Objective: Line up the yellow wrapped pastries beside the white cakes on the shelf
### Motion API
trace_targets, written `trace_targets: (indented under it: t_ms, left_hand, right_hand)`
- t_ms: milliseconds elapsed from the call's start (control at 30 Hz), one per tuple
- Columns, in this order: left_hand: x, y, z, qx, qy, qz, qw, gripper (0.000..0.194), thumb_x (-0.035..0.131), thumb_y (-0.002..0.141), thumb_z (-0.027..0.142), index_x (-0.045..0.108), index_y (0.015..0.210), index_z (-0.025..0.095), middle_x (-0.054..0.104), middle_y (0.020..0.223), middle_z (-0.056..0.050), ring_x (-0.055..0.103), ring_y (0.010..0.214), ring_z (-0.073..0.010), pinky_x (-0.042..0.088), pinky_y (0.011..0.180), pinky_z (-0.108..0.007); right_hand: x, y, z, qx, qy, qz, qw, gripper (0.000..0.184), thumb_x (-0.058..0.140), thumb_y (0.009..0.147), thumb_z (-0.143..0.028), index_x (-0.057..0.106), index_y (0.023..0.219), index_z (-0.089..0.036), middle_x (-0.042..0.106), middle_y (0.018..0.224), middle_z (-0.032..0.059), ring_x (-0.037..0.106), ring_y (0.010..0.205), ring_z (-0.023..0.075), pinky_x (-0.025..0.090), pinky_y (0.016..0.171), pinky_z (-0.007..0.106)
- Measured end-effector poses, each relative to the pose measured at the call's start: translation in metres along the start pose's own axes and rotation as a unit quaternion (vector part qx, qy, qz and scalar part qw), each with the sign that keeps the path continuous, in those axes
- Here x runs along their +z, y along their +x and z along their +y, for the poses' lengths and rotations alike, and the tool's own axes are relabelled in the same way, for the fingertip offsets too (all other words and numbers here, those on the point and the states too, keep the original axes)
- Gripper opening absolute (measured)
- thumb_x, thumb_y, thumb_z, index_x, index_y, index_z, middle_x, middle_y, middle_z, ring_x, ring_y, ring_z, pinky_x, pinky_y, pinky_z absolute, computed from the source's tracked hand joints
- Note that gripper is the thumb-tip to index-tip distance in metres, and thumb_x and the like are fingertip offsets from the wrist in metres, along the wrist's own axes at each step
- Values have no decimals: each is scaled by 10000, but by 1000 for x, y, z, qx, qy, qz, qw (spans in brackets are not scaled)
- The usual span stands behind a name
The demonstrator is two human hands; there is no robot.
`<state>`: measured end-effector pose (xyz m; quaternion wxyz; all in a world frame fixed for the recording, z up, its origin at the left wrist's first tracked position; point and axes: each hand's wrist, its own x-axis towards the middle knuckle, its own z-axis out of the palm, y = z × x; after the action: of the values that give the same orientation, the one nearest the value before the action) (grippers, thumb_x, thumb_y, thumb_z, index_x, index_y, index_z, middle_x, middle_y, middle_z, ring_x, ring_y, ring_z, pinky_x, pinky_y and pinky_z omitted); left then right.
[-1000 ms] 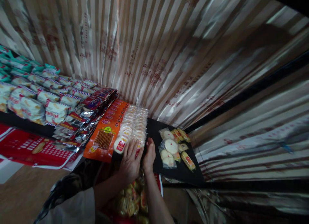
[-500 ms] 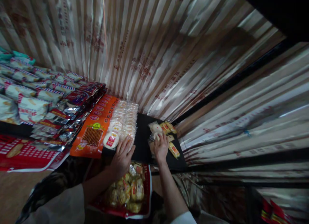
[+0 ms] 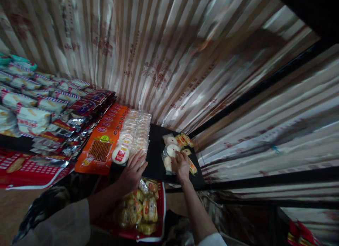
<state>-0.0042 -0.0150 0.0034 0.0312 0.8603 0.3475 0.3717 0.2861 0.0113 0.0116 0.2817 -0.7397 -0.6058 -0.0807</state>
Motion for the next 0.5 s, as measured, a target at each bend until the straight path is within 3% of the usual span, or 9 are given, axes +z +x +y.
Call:
trace_targets:
  t_ms: [200, 333, 500]
  left_hand:
    - [-8, 2, -10, 26, -27, 2, 999, 412, 382, 802, 76, 575, 1166, 92, 435, 1400, -164, 163, 1405, -302, 319, 1070, -533]
    - [-16, 1, -14, 52, -63, -11, 997, 399, 407, 802, 78, 561, 1169, 82, 436, 1396, -175, 148, 1408, -312, 319, 1067, -543]
    - [-20, -13, -9, 121, -124, -52, 984, 347, 418, 823, 98, 569, 1136, 92, 485, 1357, -173, 183, 1402, -299, 366, 1053, -494]
  right_hand:
    - [-1, 1, 4, -30, 79, 13, 996, 318, 454, 819, -407, 649, 783, -158, 600, 929, 121, 564, 881, 237, 475, 850, 443]
    - [-8, -2, -3, -47, 74, 20, 996, 284, 474, 829, -372, 627, 913, -147, 584, 993, 141, 565, 929, 251, 478, 864, 472]
    - [-20, -13, -32, -83, 51, 15, 995, 318, 435, 873, -360, 616, 1032, -153, 575, 1111, 147, 553, 1041, 252, 457, 930, 460]
